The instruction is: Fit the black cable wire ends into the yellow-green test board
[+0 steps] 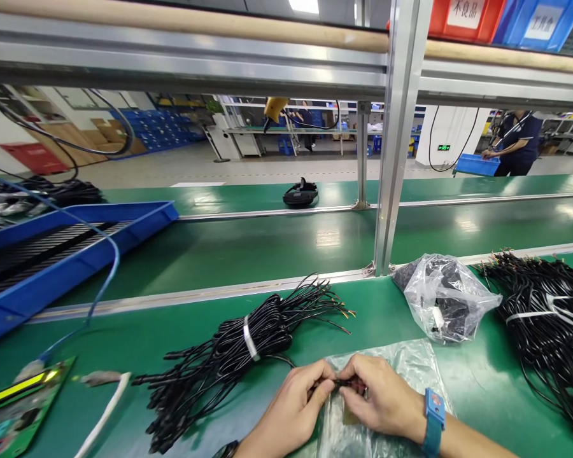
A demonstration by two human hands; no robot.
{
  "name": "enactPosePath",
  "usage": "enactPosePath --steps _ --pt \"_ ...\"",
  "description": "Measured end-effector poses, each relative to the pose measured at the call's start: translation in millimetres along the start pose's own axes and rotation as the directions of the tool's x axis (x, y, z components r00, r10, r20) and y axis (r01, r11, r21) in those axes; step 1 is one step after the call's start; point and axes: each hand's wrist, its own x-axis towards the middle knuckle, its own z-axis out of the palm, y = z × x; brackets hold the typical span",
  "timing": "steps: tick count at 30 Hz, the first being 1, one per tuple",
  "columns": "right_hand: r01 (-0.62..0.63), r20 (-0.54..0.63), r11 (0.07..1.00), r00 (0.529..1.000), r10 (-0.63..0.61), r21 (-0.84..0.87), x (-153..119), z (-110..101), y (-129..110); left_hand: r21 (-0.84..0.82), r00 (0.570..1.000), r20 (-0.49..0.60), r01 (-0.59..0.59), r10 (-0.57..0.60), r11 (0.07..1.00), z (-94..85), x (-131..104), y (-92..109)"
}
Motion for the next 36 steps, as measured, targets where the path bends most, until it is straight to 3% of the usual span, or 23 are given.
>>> enactPosePath --steps 6,19,25,29,31,34,36 --pt "0.041 0.003 0.999 0.999 -0.041 0.02 0 4 -1 -0.016 1.0 -0.02 0.001 -0.001 1.0 10.7 -3 -11" --pt "0.157 -0.032 0.987 0.987 -0.158 -0.042 -1 17 9 0.006 1.0 -0.027 0.009 -0.009 1.0 14.5 -4 -6" --pt "0.17 0.005 0.981 0.985 -0.171 -0.092 3 11 4 -0.017 1.0 -0.01 -0.004 0.003 1.0 12.0 -3 -6" --pt "0.229 0.065 0.952 0.973 -0.22 -0.201 9 -17 -5 -0.005 0.998 -0.045 -0.033 0.033 0.999 9.2 -1 -3" --pt "0.245 -0.007 0.929 0.966 -0.257 -0.278 11 -43 -8 0.017 0.997 -0.069 -0.029 0.03 0.999 5.6 -2 -1" --pt "0.145 -0.189 0.891 0.95 -0.247 -0.43 6 -95 -3 0.063 0.999 -0.048 -0.022 0.025 0.998 -8.3 -4 4" --pt "-0.031 -0.246 0.82 0.96 -0.135 -0.572 -1 -129 9 0.044 0.992 0.068 -0.11 0.106 0.993 -21.6 -5 8"
